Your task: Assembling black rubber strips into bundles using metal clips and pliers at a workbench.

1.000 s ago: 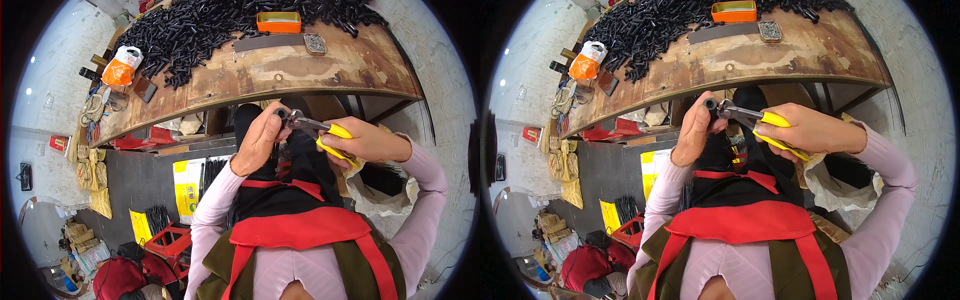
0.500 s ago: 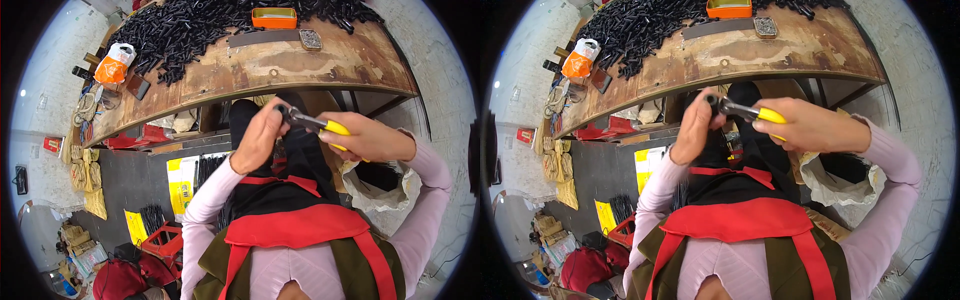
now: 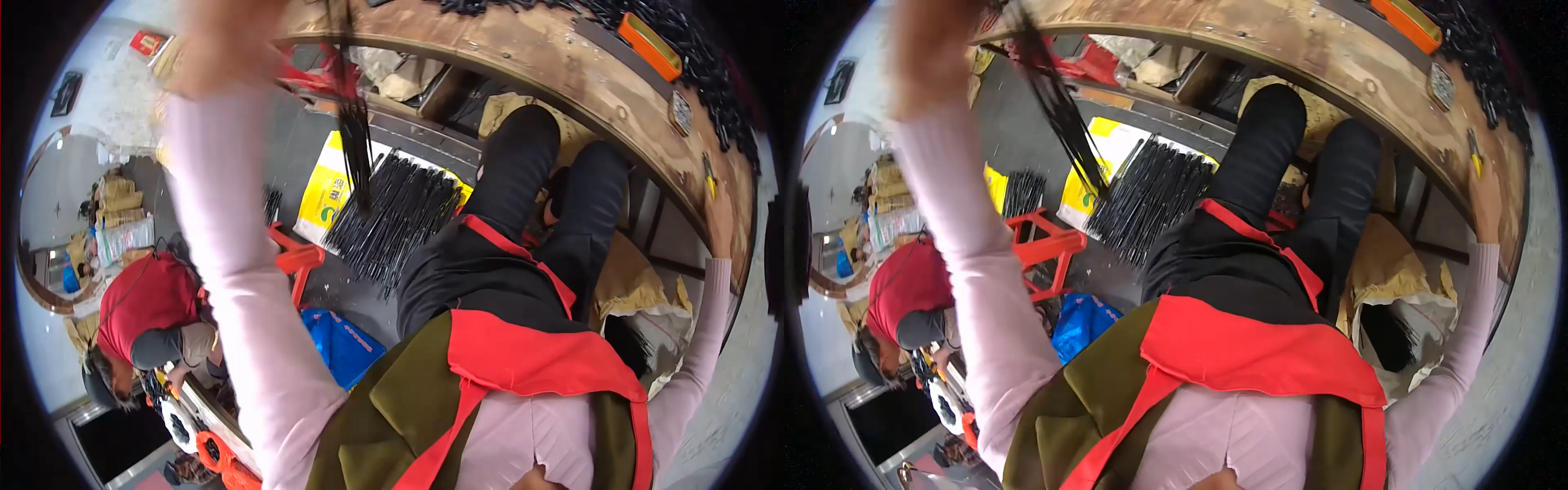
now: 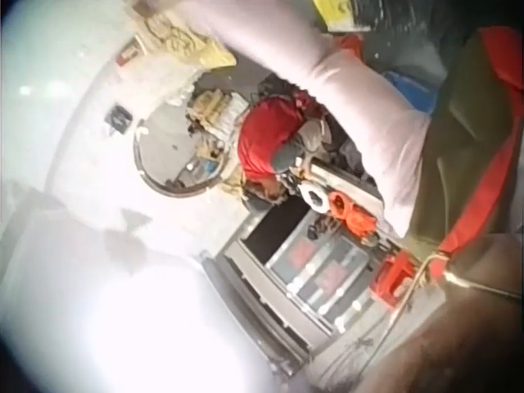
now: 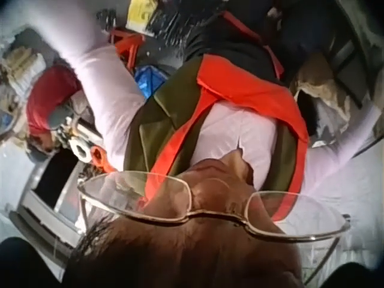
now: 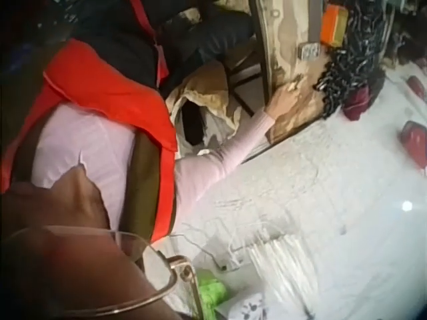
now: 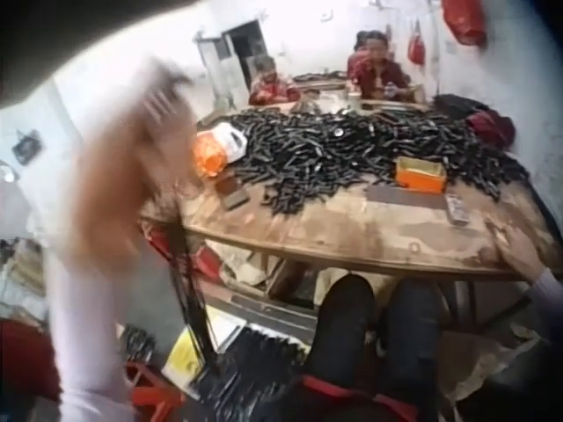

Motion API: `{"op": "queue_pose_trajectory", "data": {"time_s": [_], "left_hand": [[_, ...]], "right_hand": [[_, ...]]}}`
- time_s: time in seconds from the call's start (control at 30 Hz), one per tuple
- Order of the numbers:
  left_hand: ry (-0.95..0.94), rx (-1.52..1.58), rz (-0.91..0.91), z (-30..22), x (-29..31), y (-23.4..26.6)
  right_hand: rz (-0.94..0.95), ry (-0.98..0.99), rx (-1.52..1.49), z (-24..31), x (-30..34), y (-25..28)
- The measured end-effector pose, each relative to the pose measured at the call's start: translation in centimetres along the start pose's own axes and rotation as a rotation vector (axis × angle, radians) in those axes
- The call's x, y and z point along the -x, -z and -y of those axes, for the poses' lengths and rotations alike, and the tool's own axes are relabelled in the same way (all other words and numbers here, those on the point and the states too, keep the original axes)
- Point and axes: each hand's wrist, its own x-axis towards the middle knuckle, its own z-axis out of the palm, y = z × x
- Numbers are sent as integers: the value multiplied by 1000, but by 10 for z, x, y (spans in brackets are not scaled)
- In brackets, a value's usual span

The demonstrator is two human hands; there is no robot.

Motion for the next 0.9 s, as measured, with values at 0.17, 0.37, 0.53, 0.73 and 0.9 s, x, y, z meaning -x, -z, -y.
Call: {"op": "queue_pose_trajectory", "data": {"time_s": [0.17, 0.37, 0.53, 0.73, 0.9], "left_hand": [[407, -270, -44, 137, 171, -110], [874, -574, 85, 235, 287, -171], [499, -498, -29, 247, 262, -156], [268, -287, -51, 161, 166, -184], [63, 34, 290, 109, 114, -267]], "right_hand": [[-87, 169, 166, -3, 7, -7], [-57, 362, 434, -13, 9, -13], [-34, 410, 415, -8, 10, -2], [-6, 191, -91, 28, 23, 30], [-130, 194, -526, 36, 65, 53]]}}
